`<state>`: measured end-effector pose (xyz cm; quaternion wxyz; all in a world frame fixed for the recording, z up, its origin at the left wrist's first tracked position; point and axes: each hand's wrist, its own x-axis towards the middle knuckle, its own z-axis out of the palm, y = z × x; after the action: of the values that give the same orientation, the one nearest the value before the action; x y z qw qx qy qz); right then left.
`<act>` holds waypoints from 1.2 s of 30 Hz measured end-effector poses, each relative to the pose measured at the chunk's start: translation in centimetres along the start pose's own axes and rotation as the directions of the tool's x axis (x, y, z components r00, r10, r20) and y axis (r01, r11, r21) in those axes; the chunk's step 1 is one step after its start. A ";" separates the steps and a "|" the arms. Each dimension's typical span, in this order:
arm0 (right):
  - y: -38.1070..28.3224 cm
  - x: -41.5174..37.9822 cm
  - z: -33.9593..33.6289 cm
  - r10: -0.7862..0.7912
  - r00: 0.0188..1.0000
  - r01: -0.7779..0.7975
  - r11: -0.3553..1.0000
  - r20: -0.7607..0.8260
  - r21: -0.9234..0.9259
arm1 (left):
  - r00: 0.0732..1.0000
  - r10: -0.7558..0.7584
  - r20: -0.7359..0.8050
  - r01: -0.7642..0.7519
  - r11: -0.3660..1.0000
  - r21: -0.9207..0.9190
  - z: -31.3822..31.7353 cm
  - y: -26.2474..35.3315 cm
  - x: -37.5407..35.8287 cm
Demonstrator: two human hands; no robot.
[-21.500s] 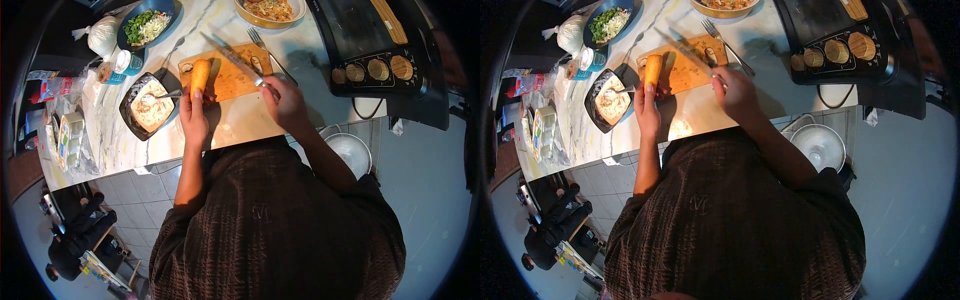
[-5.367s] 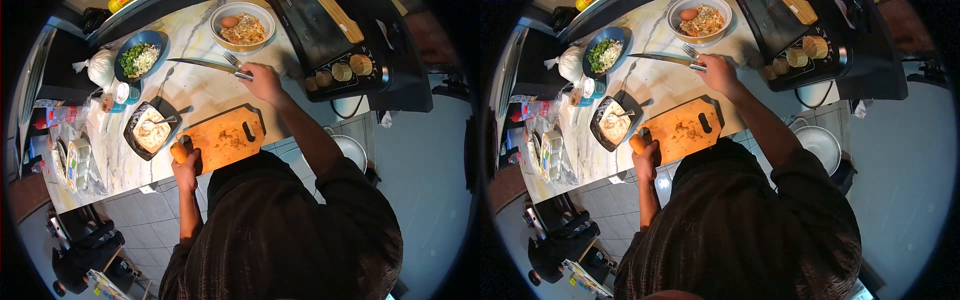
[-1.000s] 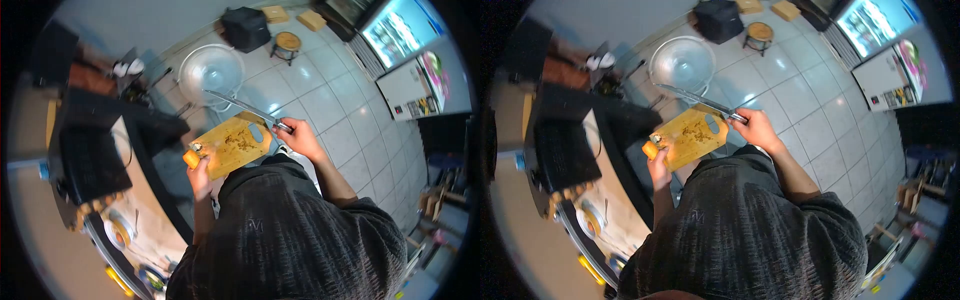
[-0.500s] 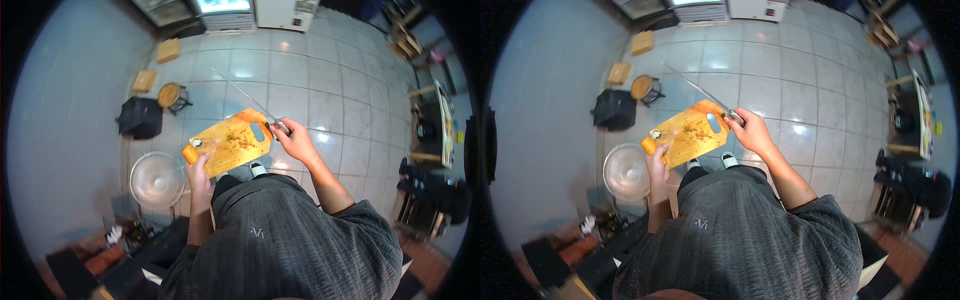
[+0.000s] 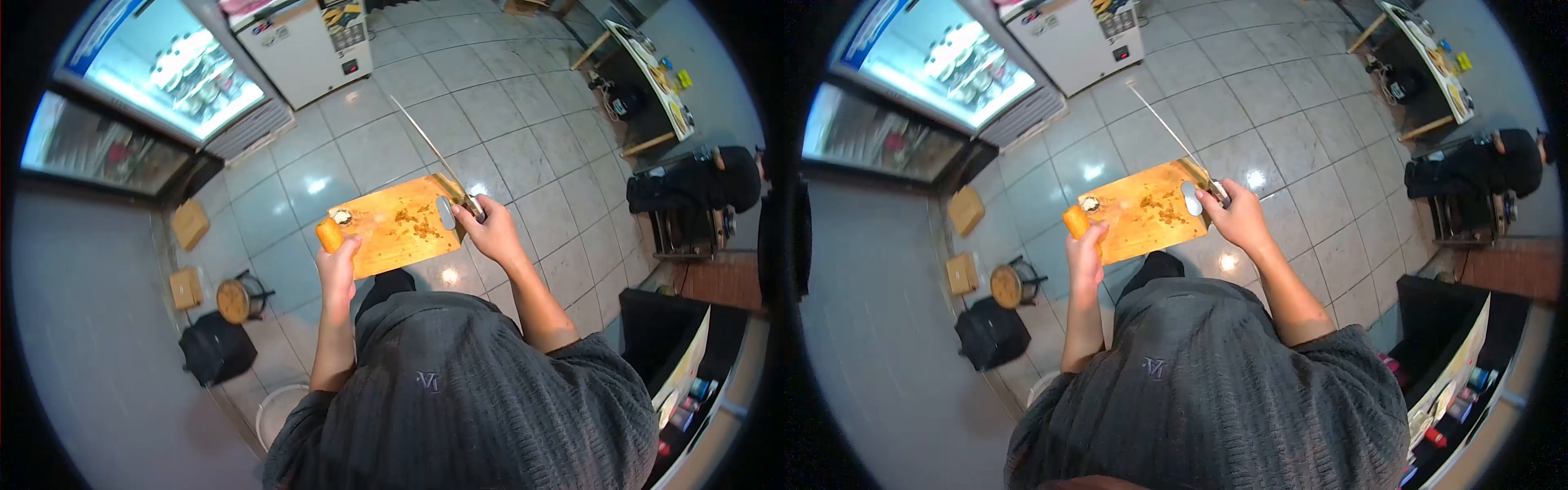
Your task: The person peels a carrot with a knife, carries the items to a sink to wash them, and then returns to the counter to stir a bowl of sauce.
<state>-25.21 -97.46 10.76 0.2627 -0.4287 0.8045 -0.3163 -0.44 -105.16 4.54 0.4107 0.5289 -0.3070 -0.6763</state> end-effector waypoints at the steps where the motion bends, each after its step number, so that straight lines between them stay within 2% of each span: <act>1: 2.9 -1.8 -1.6 0.042 0.999 -0.043 0.997 0.011 0.061 | 1.000 -0.027 -0.010 0.027 0.999 0.040 1.5 -1.1 -2.6; 3: 2.2 0.7 -3.0 0.014 0.997 -0.011 0.999 -0.074 0.034 | 0.997 -0.014 0.081 0.007 0.996 0.084 4.7 0.6 1.1; 5: 0.7 4.4 -4.2 0.058 0.991 -0.062 0.998 -0.123 -0.023 | 0.987 -0.024 0.156 0.008 0.995 0.099 8.2 2.7 6.1; 7: 0.1 6.9 -4.7 0.110 0.977 -0.110 0.994 -0.180 0.007 | 0.973 -0.061 0.221 0.030 0.990 0.141 10.3 4.0 9.6; 9: 2.5 6.5 -7.3 0.219 0.952 -0.218 0.975 -0.213 0.028 | 0.949 -0.164 0.270 0.117 0.976 0.184 14.4 3.0 9.2; 14: 6.3 13.6 -9.4 0.313 0.882 -0.282 0.949 -0.351 0.139 | 0.859 -0.252 0.445 0.122 0.946 0.301 23.4 3.5 18.2; 18: 10.8 19.8 -13.6 0.367 0.845 -0.335 0.930 -0.389 0.149 | 0.815 -0.313 0.488 0.118 0.914 0.388 32.7 0.7 23.3; 24: 13.6 30.1 -22.9 0.383 0.820 -0.346 0.924 -0.425 0.166 | 0.767 -0.332 0.549 0.110 0.911 0.397 47.3 2.3 27.8; 26: 13.8 34.0 -26.0 0.407 0.826 -0.370 0.913 -0.390 0.170 | 0.750 -0.349 0.563 0.143 0.915 0.376 51.4 3.7 29.5; 28: 14.7 37.8 -27.7 0.405 0.819 -0.366 0.914 -0.407 0.173 | 0.732 -0.364 0.576 0.191 0.921 0.340 54.8 4.1 32.0; 31: 16.8 43.2 -29.8 0.415 0.813 -0.394 0.909 -0.409 0.138 | 0.694 -0.370 0.618 0.151 0.914 0.377 59.3 3.2 36.3; 34: 19.9 50.1 -30.7 0.411 0.796 -0.335 0.911 -0.445 0.242 | 0.686 -0.410 0.601 0.210 0.902 0.377 64.7 2.4 42.0; 36: 21.3 53.4 -31.5 0.445 0.775 -0.377 0.896 -0.449 0.236 | 0.659 -0.438 0.612 0.228 0.891 0.392 67.5 1.4 45.7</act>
<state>-84.62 -125.00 7.88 0.1397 -0.1290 0.8956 -0.4022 -70.15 -147.33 1.57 0.0560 0.3413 -0.4258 -0.8361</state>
